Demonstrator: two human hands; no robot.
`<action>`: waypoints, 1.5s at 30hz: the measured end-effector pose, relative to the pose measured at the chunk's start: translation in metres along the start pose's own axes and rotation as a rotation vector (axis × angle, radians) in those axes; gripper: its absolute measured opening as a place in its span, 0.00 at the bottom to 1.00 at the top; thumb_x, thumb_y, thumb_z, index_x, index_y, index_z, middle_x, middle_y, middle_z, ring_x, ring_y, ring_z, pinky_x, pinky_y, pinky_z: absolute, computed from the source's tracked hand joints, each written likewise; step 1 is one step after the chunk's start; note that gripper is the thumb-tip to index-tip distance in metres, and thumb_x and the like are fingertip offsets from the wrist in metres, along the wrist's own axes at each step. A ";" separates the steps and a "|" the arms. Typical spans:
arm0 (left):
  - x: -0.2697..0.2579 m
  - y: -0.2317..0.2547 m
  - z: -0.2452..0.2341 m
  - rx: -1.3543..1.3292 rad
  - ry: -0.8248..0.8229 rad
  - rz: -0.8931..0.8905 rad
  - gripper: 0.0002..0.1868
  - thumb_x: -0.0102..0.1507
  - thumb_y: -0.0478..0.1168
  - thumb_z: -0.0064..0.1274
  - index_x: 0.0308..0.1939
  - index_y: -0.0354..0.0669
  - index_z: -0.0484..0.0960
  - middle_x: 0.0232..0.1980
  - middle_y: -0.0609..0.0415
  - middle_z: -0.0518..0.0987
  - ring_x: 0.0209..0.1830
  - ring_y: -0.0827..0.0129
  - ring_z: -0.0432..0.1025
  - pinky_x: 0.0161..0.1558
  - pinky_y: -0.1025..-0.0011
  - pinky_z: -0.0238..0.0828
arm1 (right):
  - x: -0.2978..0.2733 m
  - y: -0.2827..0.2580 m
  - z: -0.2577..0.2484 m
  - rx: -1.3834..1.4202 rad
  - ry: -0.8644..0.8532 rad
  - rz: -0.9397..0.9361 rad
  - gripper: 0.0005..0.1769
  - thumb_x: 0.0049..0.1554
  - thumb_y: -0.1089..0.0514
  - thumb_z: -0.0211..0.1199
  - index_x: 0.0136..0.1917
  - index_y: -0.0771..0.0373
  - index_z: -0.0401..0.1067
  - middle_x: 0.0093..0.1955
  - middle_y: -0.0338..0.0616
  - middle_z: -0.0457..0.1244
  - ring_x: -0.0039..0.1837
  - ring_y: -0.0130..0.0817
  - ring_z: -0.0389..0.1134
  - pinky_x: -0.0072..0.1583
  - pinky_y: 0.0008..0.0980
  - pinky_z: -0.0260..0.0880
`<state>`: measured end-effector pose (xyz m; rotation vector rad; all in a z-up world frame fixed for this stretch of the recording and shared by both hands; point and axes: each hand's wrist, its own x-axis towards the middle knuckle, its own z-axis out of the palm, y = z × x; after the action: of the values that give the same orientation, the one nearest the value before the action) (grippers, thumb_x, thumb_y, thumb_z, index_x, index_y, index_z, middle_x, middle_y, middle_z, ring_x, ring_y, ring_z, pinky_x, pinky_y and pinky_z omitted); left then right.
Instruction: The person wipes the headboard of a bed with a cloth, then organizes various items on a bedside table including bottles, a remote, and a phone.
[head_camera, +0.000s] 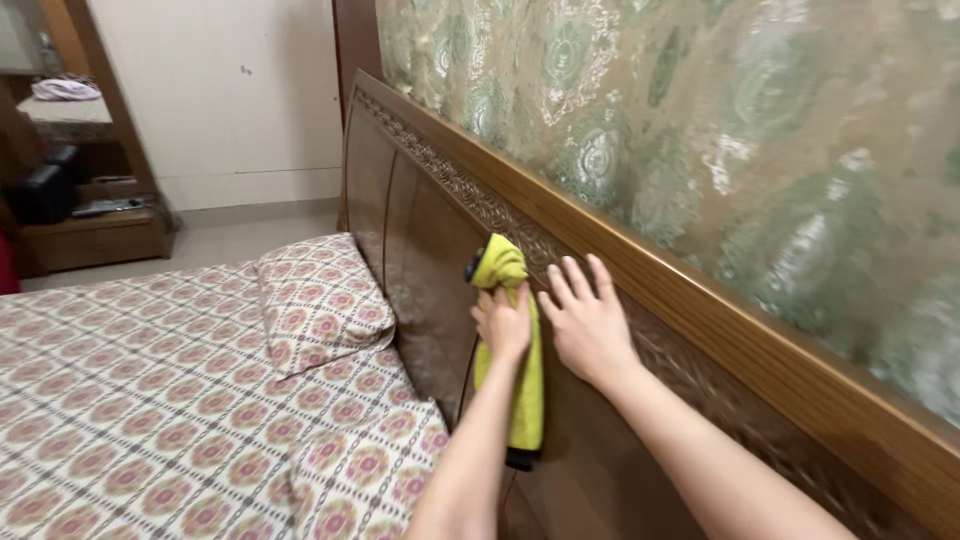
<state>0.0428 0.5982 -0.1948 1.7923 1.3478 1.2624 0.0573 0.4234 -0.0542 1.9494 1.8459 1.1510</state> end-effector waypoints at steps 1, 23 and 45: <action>0.020 -0.008 0.004 -0.009 0.003 -0.004 0.35 0.66 0.66 0.42 0.65 0.45 0.74 0.77 0.38 0.58 0.70 0.37 0.56 0.66 0.42 0.57 | 0.018 -0.003 0.011 -0.008 0.000 -0.005 0.31 0.55 0.51 0.56 0.72 0.53 0.67 0.80 0.50 0.51 0.83 0.48 0.43 0.78 0.60 0.28; -0.047 -0.338 0.115 -0.005 -0.063 -0.629 0.42 0.67 0.73 0.30 0.71 0.47 0.69 0.70 0.41 0.71 0.67 0.45 0.68 0.66 0.50 0.63 | 0.083 -0.027 0.044 0.034 -0.028 -0.051 0.33 0.54 0.47 0.57 0.73 0.53 0.66 0.82 0.49 0.49 0.82 0.52 0.41 0.77 0.57 0.32; -0.299 -0.182 0.035 0.070 -0.087 -0.703 0.37 0.68 0.67 0.34 0.64 0.42 0.77 0.64 0.33 0.70 0.61 0.39 0.69 0.61 0.48 0.67 | -0.188 -0.094 -0.008 0.578 0.112 0.167 0.39 0.49 0.70 0.51 0.76 0.66 0.58 0.80 0.52 0.51 0.82 0.46 0.47 0.78 0.49 0.44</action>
<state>-0.0154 0.3836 -0.4672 1.2092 1.7664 0.7489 -0.0001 0.2659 -0.1809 2.4170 2.3057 0.8381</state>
